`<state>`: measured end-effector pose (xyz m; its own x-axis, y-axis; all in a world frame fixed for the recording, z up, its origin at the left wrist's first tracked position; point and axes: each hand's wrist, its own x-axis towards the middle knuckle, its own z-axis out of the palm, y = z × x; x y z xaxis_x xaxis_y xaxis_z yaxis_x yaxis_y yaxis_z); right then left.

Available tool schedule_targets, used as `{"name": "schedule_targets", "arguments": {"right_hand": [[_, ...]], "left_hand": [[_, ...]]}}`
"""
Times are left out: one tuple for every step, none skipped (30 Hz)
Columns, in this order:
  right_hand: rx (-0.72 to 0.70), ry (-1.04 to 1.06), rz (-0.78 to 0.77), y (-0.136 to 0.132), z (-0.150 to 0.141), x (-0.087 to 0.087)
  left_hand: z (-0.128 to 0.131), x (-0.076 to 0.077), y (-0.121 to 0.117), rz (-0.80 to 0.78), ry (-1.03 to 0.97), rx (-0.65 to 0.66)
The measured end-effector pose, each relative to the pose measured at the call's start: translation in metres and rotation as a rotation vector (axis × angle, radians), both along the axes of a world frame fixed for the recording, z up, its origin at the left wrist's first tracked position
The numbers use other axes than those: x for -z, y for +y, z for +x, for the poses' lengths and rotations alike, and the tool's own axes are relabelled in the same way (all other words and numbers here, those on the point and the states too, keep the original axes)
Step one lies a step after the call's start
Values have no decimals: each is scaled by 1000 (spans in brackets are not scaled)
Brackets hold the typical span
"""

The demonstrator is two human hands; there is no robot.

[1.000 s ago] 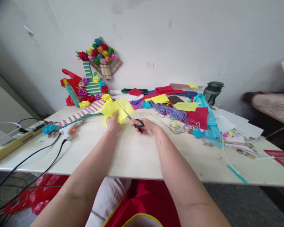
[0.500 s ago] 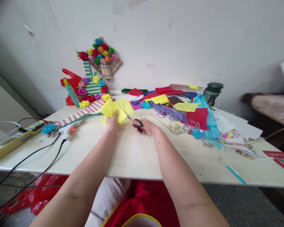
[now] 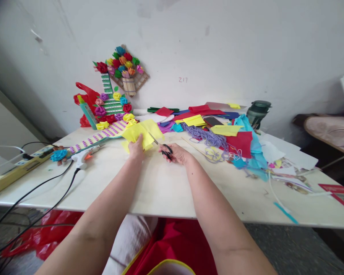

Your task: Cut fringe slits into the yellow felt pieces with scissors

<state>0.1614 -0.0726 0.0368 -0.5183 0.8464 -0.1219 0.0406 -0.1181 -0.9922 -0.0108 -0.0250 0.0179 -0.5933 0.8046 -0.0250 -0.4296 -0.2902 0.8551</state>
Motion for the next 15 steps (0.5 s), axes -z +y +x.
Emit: {"name": "schedule_targets", "arguments": {"right_hand": [[3, -1, -2, -1, 0, -1], [5, 0, -4, -1, 0, -2], [6, 2, -6, -2, -1, -3], [8, 4, -8, -3, -1, -4], [12, 3, -11, -4, -1, -4], [17, 0, -14, -4, -2, -5], [21, -3, -16, -5, -2, -6], [23, -6, -17, -5, -2, -6], [22, -7, -16, -5, -2, -6], [21, -8, -14, -5, -2, -6], [18, -10, -10, -4, -2, -6], [15, -12, -5, -4, -2, -6], [14, -15, 0, -4, -2, -5], [13, -17, 6, -3, -2, -5], [13, -20, 11, -3, -2, -5]], "left_hand": [[0, 0, 0, 3, -1, 1], [0, 0, 0, 4, 0, 2], [0, 0, 0, 2, 3, 0], [0, 0, 0, 1, 4, -1], [0, 0, 0, 1, 2, -2], [0, -1, -1, 4, -2, 0], [1, -2, -2, 6, -8, 1], [1, -4, -3, 4, -14, 2], [2, -5, -5, -3, -18, 3], [2, -6, -6, -11, -19, 3], [2, -7, -7, -15, -20, 1], [3, -7, -7, -14, -20, -2], [3, -7, -7, -10, -21, -3], [3, -7, -7, -1, -24, -3], [2, -6, -6, 7, -29, -3]]}}
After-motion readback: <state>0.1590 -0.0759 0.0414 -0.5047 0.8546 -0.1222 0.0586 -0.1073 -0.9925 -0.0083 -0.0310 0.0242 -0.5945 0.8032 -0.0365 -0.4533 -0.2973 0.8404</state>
